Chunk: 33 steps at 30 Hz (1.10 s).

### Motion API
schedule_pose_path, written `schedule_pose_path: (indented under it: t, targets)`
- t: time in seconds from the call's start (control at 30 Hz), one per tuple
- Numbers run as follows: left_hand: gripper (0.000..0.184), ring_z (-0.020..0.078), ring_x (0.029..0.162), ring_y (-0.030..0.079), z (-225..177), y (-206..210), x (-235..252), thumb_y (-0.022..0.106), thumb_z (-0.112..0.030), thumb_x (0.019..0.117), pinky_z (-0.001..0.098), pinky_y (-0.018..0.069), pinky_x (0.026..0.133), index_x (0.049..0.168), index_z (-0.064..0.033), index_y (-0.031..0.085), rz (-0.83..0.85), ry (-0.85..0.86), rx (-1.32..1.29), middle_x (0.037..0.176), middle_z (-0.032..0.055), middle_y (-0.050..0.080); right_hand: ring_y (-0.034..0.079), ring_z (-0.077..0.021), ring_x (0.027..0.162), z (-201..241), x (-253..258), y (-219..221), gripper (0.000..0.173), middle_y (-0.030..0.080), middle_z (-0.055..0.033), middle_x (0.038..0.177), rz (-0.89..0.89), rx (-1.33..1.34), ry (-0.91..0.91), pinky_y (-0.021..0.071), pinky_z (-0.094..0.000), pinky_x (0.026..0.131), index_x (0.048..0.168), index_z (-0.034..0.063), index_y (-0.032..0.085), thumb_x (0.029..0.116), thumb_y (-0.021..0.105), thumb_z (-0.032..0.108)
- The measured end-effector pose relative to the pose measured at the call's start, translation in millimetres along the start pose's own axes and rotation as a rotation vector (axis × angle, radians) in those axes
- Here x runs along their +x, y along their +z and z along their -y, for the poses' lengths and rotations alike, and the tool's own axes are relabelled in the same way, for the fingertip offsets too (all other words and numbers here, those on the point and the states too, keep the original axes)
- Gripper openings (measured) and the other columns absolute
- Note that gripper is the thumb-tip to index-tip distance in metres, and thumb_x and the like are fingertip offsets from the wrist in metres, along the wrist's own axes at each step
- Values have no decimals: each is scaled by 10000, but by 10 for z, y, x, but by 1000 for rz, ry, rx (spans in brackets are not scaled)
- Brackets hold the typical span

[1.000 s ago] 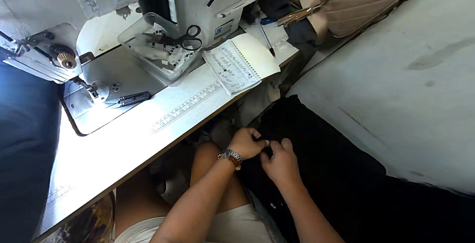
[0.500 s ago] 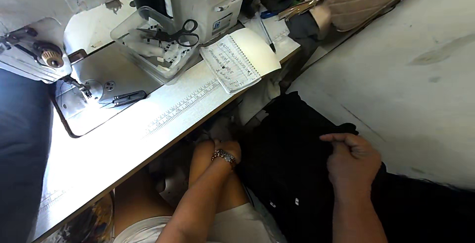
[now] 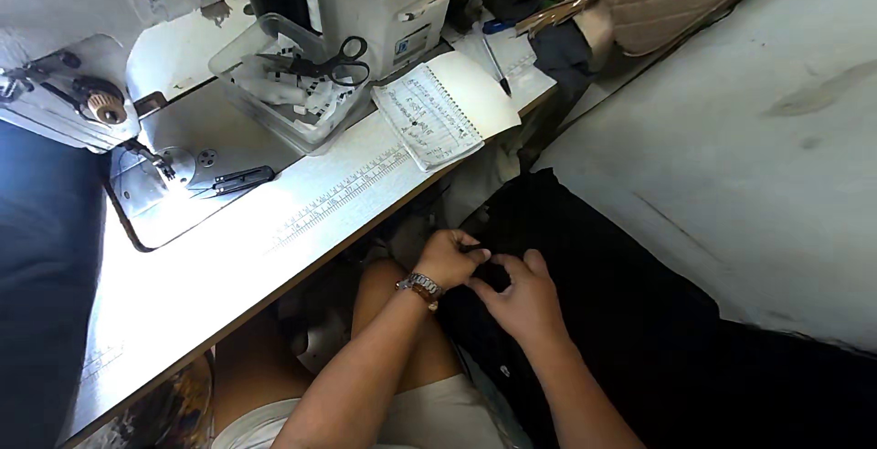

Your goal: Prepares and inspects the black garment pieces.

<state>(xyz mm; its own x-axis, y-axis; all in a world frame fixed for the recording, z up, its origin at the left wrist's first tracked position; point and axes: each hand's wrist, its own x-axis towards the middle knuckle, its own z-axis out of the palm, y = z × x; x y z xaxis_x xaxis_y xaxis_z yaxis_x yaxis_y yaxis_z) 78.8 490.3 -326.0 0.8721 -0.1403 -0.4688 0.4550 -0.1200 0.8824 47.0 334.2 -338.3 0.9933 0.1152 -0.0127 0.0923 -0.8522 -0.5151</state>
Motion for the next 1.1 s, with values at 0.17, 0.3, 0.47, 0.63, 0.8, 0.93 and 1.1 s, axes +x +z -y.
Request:
schedule_pose_path:
  t: [0.17,0.3,0.47,0.63,0.8,0.93,1.1]
  targets:
    - [268,102,860,631,-4,28,80,535,-189,1077,293,521,806,1184,27,651,44,32,-37,1017,101,704,661,-434,920,-44,32,-52,145,644,-282,1022,-42,-70,-31,554,-594,782,1025,-88,732,920,664,-17]
    - [460,391,1243,610,309,-18,290,547,-226,1059,583,475,1044,1448,14,498,167,-146,638,1344,264,611,667,-459,1036,-196,38,-258,233,683,-287,1124,-120,20,48,515,-654,880,1174,-68,683,973,606,22]
    - [370,419,1266,573,374,139,272,642,-221,993,660,389,1074,1271,22,650,236,-355,995,1327,247,628,645,-340,826,-407,42,-370,205,662,-210,1000,-219,117,87,514,-545,678,1202,1,565,1008,524,55]
    - [392,351,1389,497,-160,29,-239,471,-235,1094,552,373,1149,1396,-4,565,268,-388,1084,1476,192,538,574,-302,863,-436,21,-346,337,618,-157,891,-201,55,-25,464,-480,756,946,7,743,1001,411,23]
    - [411,368,1220,619,390,-130,347,652,-266,1009,584,473,1029,1330,-12,614,150,-219,584,1292,226,646,599,-339,893,-281,-8,-366,337,643,-193,956,-192,28,32,486,-519,747,1059,27,763,972,440,-11]
    - [362,358,1119,655,318,-181,253,655,-231,1017,540,511,973,1295,-3,619,34,-144,367,1209,239,668,609,-352,885,-229,-11,-356,290,641,-193,966,-174,12,46,493,-543,732,1100,24,761,976,500,42]
    - [324,243,853,671,-40,-156,61,639,-199,1026,416,562,799,1277,4,611,68,-142,247,1043,187,686,629,-437,998,-40,-10,-162,529,621,-274,1118,-42,8,43,528,-626,823,1163,-29,715,842,849,369]
